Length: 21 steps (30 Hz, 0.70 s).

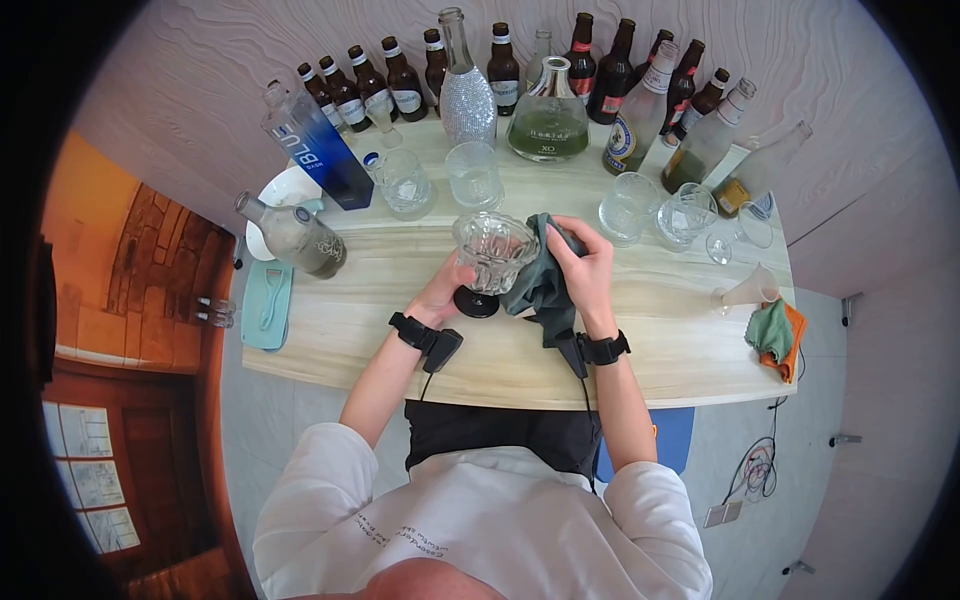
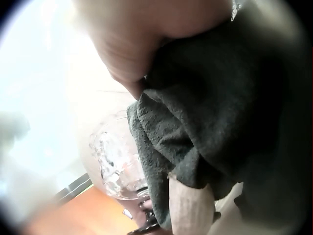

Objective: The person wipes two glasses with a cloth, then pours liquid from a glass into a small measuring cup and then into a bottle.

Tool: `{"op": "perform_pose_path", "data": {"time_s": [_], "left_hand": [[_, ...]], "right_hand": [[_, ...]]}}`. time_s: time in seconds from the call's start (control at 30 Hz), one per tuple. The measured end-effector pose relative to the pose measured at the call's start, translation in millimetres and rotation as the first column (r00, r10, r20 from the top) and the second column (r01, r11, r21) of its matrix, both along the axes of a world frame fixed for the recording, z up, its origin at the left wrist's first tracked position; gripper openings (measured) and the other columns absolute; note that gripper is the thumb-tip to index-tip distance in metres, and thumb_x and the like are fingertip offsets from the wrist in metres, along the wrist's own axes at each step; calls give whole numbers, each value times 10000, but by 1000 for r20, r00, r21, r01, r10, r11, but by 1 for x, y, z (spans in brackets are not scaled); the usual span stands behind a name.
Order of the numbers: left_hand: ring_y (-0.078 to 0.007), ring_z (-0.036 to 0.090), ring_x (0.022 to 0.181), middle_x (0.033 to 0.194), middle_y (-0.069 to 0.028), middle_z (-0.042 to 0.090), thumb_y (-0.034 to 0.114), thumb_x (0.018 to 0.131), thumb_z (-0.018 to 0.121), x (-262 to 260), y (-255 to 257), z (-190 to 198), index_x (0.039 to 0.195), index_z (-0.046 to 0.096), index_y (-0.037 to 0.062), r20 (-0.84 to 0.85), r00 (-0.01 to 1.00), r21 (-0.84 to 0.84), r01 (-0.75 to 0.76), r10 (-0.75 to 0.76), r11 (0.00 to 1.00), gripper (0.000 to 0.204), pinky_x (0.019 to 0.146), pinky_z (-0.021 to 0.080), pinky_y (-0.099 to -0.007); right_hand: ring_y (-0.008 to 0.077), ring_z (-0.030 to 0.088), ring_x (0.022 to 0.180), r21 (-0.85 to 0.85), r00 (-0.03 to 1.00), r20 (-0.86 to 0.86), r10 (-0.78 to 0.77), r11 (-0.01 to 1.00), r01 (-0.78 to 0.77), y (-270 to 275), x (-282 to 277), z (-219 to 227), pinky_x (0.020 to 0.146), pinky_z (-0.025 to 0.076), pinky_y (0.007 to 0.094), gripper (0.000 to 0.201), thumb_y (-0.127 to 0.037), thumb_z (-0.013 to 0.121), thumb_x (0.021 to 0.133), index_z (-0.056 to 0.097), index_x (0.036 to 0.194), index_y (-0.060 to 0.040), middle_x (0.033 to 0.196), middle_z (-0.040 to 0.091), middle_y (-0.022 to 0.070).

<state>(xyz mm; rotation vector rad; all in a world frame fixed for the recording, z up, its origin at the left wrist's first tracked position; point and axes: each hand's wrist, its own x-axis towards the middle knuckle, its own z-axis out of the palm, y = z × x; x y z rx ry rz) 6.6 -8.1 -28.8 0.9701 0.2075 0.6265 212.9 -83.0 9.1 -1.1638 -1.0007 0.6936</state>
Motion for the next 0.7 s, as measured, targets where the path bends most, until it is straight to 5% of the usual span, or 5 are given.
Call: {"op": "perform_pose_path", "data": {"time_s": [0.23,0.33,0.43,0.7], "left_hand": [[-146,702,959,1343,-136,655,643,790,805,-7,-5,3,1454,511,-26,29,995,-126,93,-90,988,987,574,538,-206],[-113,671,879,1320,-132,666,642,813,783,-10,6,-4,1455,514,-26,42,985,-121,172,-168,978,964,587,533,-225],[-89,644,840,1296,-122,673,627,829,781,-3,-6,10,1454,514,-25,-11,999,-54,-38,37,998,942,610,535,-229],[-74,630,917,1211,-41,683,542,900,766,-1,-2,9,1416,541,22,-33,991,-7,-130,129,992,767,733,528,-249]], "right_hand": [[47,582,820,-59,993,72,92,994,-88,2,5,-11,755,475,213,182,-75,730,959,739,1094,47,915,714,-9],[53,589,830,-44,995,60,80,996,-78,3,5,-10,760,475,215,176,-65,731,956,740,1093,46,922,713,-6],[60,594,841,-14,998,37,47,999,-47,3,4,-11,769,477,219,172,-60,734,956,742,1091,47,927,709,-2],[71,577,843,30,1000,3,0,1000,0,-1,4,-6,776,450,213,164,-49,742,952,748,1085,48,904,670,-4]]}}
